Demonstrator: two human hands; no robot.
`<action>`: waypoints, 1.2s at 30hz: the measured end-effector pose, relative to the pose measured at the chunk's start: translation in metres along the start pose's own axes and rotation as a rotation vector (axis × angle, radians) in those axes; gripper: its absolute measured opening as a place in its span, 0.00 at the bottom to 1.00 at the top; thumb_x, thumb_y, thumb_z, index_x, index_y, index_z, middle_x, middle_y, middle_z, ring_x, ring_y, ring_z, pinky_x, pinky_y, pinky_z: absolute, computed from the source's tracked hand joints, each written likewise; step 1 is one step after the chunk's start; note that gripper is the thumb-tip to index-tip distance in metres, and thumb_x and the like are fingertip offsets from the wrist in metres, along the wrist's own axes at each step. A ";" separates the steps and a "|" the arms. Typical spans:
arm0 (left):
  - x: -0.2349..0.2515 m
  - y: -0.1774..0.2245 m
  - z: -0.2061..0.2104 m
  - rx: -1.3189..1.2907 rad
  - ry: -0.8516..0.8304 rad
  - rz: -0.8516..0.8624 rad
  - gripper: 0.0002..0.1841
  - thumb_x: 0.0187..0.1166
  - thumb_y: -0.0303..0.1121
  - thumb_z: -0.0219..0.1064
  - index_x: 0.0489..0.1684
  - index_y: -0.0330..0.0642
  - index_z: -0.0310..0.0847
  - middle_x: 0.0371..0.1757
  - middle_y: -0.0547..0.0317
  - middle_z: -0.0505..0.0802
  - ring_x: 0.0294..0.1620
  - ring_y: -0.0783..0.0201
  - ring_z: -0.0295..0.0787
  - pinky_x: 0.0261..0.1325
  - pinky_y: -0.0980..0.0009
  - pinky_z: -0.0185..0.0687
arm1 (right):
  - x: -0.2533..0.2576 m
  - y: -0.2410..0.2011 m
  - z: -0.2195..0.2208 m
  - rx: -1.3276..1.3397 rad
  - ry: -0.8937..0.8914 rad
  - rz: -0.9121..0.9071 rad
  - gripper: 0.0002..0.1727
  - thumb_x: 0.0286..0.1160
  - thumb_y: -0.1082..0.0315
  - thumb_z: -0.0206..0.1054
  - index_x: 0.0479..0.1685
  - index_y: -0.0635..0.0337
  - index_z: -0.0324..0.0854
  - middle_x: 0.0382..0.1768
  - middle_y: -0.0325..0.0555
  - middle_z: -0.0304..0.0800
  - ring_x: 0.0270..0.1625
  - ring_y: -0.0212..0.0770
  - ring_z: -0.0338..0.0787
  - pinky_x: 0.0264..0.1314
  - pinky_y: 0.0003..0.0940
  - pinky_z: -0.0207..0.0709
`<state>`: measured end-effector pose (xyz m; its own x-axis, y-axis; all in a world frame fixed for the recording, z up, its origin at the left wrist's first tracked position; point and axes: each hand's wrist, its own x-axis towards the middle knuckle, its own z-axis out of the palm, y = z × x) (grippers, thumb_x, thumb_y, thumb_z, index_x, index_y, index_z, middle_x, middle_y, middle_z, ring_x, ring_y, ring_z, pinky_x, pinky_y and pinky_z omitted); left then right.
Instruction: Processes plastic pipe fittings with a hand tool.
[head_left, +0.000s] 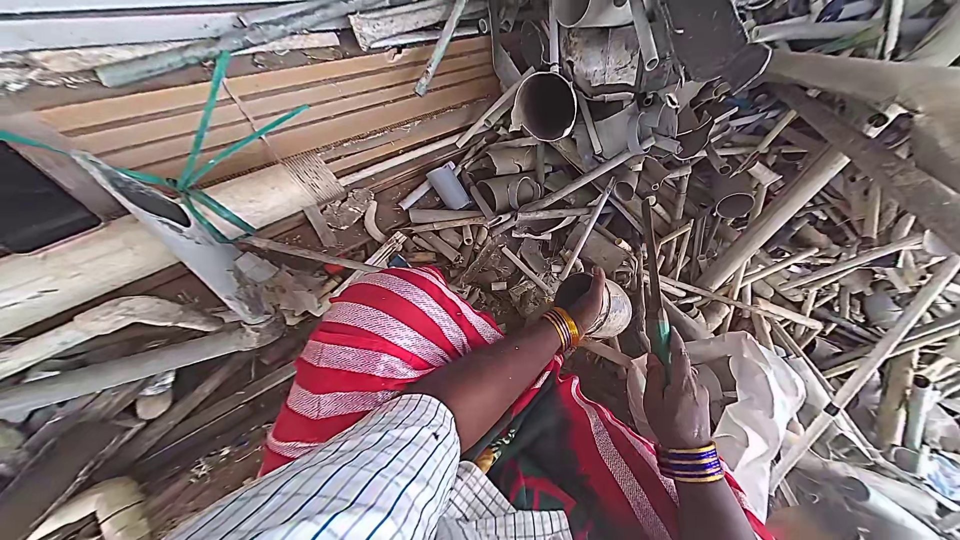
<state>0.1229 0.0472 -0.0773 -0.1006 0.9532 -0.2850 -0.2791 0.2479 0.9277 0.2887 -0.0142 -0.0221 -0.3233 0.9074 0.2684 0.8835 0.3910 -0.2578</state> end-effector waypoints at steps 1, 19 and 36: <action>0.002 0.001 -0.001 -0.002 0.033 0.051 0.39 0.95 0.53 0.24 0.78 0.26 0.67 0.75 0.29 0.77 0.79 0.47 0.71 0.81 0.52 0.63 | -0.001 0.001 0.003 0.022 0.086 -0.033 0.31 0.83 0.64 0.53 0.79 0.80 0.68 0.45 0.73 0.92 0.36 0.70 0.93 0.36 0.63 0.83; 0.027 -0.030 -0.016 0.110 0.033 -0.026 0.39 0.94 0.55 0.27 0.85 0.29 0.61 0.84 0.28 0.70 0.88 0.42 0.62 0.88 0.47 0.55 | -0.001 -0.008 0.020 0.080 -0.047 0.058 0.31 0.82 0.64 0.55 0.79 0.80 0.67 0.39 0.69 0.93 0.35 0.67 0.94 0.37 0.63 0.85; 0.022 -0.017 -0.017 0.061 0.179 -0.187 0.39 0.94 0.56 0.27 0.87 0.30 0.61 0.88 0.34 0.67 0.93 0.47 0.55 0.91 0.48 0.48 | 0.001 -0.011 0.027 0.028 -0.096 0.069 0.31 0.83 0.64 0.55 0.81 0.77 0.68 0.38 0.71 0.92 0.35 0.72 0.93 0.36 0.66 0.83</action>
<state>0.1090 0.0612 -0.1035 -0.2217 0.8453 -0.4860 -0.2514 0.4320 0.8661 0.2701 -0.0135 -0.0440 -0.2941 0.9424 0.1592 0.8955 0.3299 -0.2988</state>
